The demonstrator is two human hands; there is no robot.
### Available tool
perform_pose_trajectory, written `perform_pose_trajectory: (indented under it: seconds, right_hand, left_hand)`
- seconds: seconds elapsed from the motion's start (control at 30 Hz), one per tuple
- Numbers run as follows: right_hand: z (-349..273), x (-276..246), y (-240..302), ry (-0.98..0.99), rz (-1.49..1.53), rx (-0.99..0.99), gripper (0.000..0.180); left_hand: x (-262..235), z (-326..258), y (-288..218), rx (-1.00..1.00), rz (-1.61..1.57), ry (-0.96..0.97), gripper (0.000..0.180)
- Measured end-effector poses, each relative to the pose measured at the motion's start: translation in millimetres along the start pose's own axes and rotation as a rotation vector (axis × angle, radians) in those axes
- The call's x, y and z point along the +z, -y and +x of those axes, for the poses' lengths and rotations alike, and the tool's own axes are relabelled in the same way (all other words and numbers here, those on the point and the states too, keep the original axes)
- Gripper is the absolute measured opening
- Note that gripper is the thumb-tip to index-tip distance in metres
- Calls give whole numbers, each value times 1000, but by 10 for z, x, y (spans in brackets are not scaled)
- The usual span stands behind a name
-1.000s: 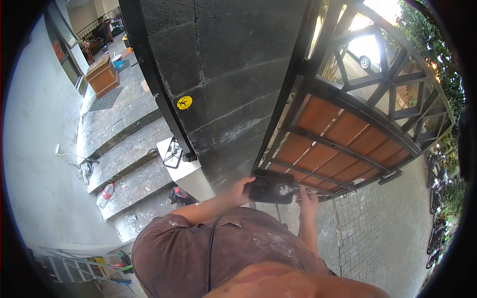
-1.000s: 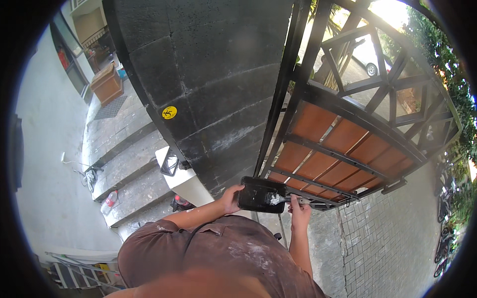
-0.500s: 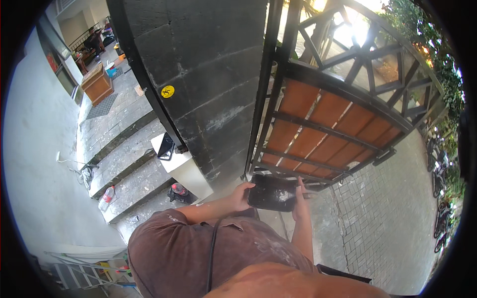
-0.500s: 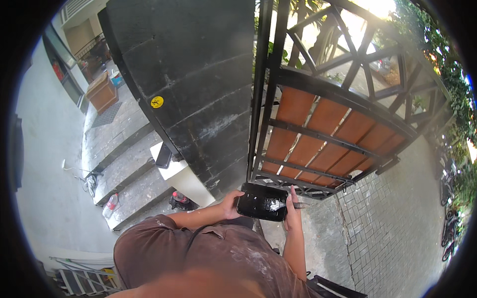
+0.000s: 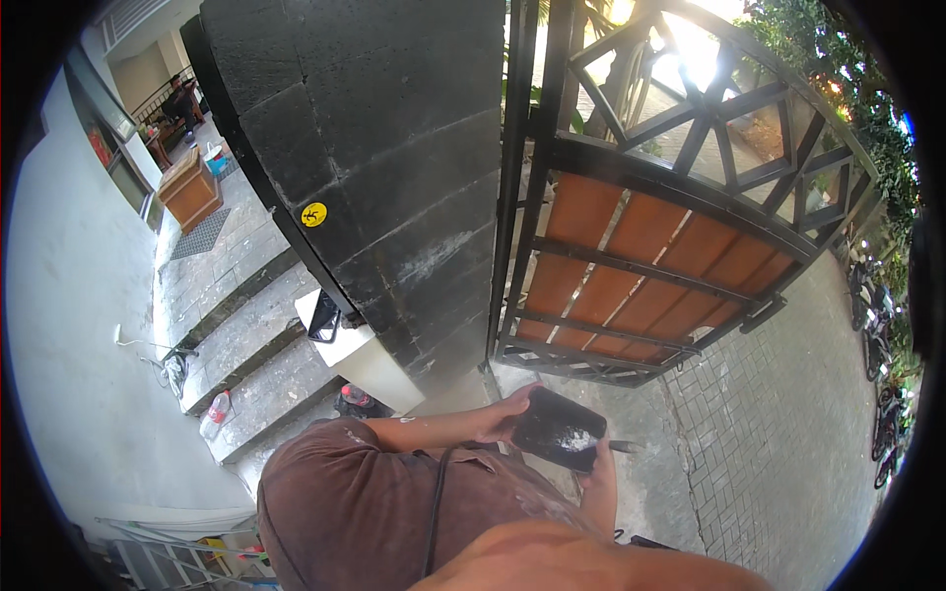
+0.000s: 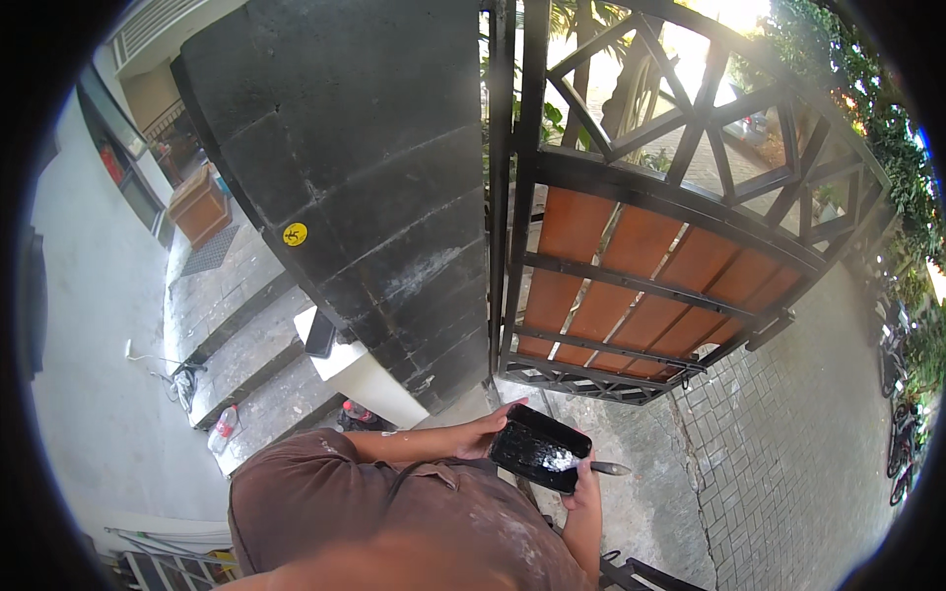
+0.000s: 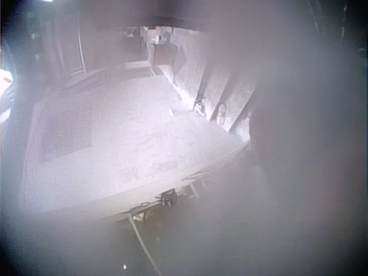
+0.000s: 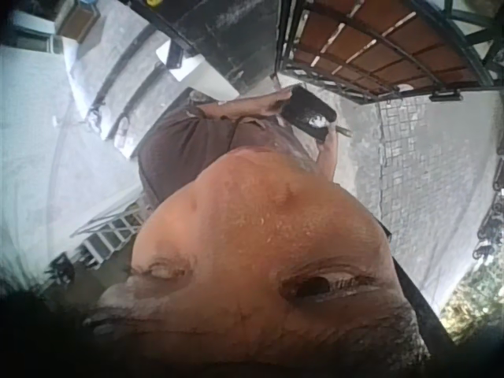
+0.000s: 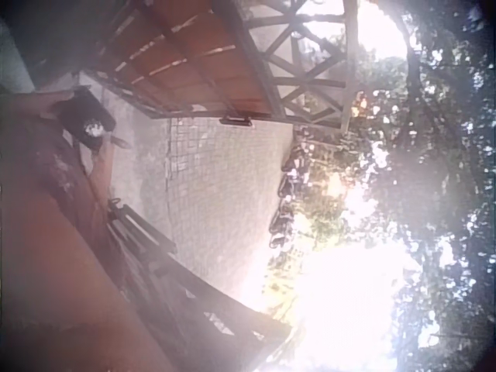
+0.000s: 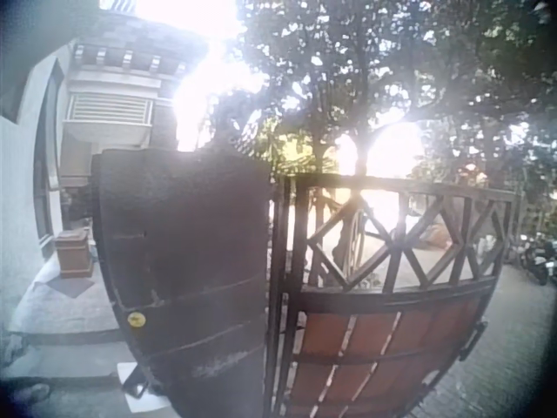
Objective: The person walks up the steps holding a paint container and a paintbrush, then paints a metal gate with the paintbrush.
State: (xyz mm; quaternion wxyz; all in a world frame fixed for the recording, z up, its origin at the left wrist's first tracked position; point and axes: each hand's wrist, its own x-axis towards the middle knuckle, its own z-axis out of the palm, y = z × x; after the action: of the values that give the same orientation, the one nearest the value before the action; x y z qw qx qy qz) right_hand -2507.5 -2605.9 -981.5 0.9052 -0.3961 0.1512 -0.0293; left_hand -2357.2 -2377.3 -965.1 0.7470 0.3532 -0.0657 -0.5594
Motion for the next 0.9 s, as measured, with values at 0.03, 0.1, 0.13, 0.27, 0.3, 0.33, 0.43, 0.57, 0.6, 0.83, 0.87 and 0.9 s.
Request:
perform_pose_trajectory:
  seconds: [0.03, 0.1, 0.13, 0.27, 0.3, 0.33, 0.43, 0.57, 0.6, 0.83, 0.87, 0.9]
  right_hand:
    - [-23, -38, 9, 43, 12, -29, 94]
    - [-60, -73, 8, 85, 22, -54, 87]
    - [-74, -59, 27, 92, 25, -69, 85]
    - [-135, 76, 112, 115, 30, -94, 77]
    - [-139, 110, 133, 117, 26, -91, 77]
    - [-173, 128, 149, 67, 65, -47, 85]
    - [-189, -22, 79, 36, 104, -1, 92]
    - [-168, -131, 42, 67, 170, 18, 90]
    - [-162, -146, 40, 82, 210, 34, 90]
    - [-241, -196, 40, 48, 192, -11, 87]
    - [-272, -229, 28, 27, 194, -26, 89]
    - [-287, -249, 38, 17, 188, -28, 90]
  left_hand:
    - [21, 4, -30, 36, 26, 99, 104]
    - [-13, 30, -9, 74, 48, 196, 108]
    - [-71, 74, -13, 116, 105, 244, 111]
    - [-168, 85, -38, 182, 104, 336, 115]
    - [-160, 80, -62, 186, 101, 335, 115]
    - [-120, 69, -81, 160, 78, 290, 109]
    - [100, -51, -224, 125, 27, 183, 96]
    - [56, -83, -264, 186, -2, 126, 81]
    - [11, -92, -247, 238, 8, 104, 80]
    - [44, -625, -788, 925, 278, 101, 42]
    - [254, -788, -992, 1056, 275, 126, 35]
    - [425, -1056, -1207, 1087, 292, 179, 31]
